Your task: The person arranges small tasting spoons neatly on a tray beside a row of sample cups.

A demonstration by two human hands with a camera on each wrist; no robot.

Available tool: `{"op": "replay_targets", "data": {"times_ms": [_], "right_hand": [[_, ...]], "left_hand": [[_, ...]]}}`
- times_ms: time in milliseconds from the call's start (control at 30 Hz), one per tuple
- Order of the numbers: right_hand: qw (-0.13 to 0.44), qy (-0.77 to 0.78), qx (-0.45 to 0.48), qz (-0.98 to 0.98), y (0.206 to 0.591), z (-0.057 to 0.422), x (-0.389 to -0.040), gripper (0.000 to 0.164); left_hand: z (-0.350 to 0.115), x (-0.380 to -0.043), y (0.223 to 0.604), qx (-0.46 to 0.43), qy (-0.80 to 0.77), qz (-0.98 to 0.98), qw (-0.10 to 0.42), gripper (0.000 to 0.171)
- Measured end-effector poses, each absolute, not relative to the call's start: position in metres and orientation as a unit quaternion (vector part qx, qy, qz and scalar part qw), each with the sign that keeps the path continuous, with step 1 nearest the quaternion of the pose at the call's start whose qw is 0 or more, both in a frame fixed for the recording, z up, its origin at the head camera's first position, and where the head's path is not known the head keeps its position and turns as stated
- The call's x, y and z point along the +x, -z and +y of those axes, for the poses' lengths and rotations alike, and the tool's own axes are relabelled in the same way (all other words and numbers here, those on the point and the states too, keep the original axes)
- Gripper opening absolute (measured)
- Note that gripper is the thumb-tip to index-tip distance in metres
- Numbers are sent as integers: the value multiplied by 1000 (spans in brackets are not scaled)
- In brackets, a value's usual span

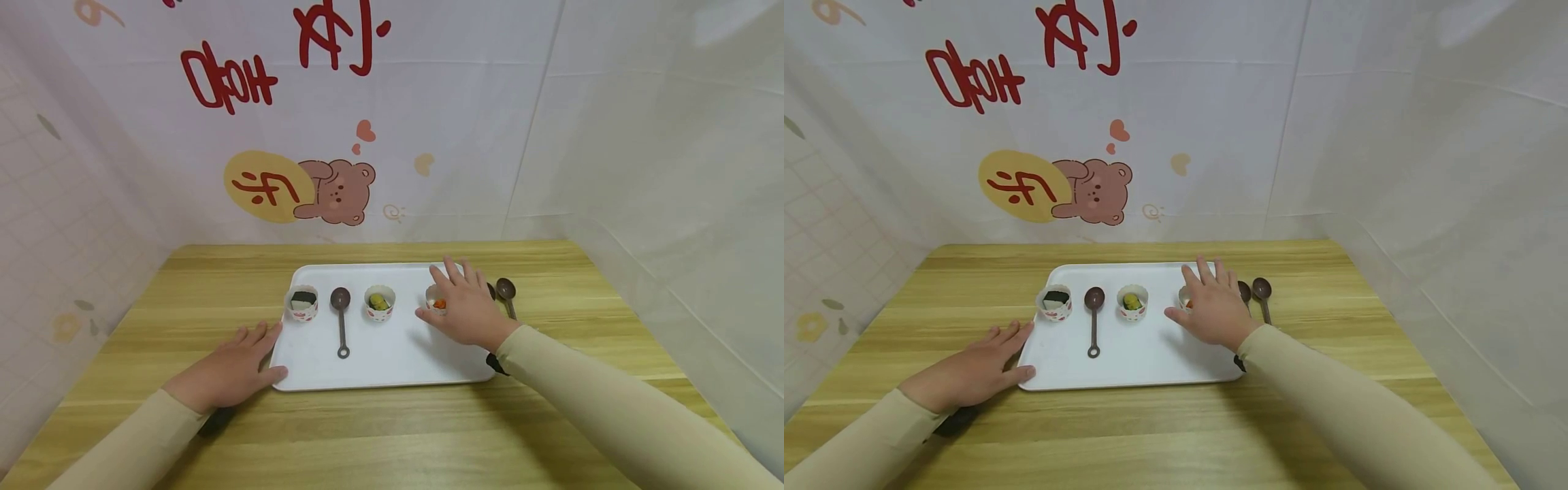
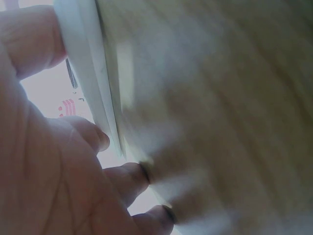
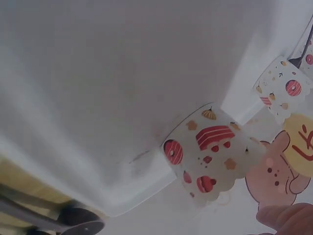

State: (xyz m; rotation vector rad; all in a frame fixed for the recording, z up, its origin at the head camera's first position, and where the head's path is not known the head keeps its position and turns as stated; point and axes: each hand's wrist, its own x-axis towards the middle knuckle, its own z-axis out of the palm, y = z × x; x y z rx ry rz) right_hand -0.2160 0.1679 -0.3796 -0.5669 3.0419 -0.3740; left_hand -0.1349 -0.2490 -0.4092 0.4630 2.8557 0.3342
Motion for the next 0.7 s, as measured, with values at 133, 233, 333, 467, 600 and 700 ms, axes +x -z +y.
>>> {"op": "replay_targets", "data": {"times_ms": [133, 233, 333, 467, 600, 700], "right_hand": [[16, 126, -170, 977, 378, 176, -216, 93], [17, 134, -161, 978, 378, 182, -217, 93], [10, 137, -159, 978, 380, 191, -218, 93], [4, 133, -156, 979, 383, 203, -220, 90], [0, 124, -151, 981, 384, 215, -221, 87], [-3, 115, -150, 982, 384, 223, -222, 84]], "left_hand": [[-249, -135, 409, 158, -115, 974, 115, 90], [-250, -136, 409, 159, -114, 974, 115, 91], [-249, -135, 408, 158, -114, 974, 116, 90], [-248, -134, 406, 157, -117, 973, 118, 90], [-248, -134, 405, 158, -120, 973, 120, 90], [-248, -134, 406, 160, -122, 972, 122, 90]]}}
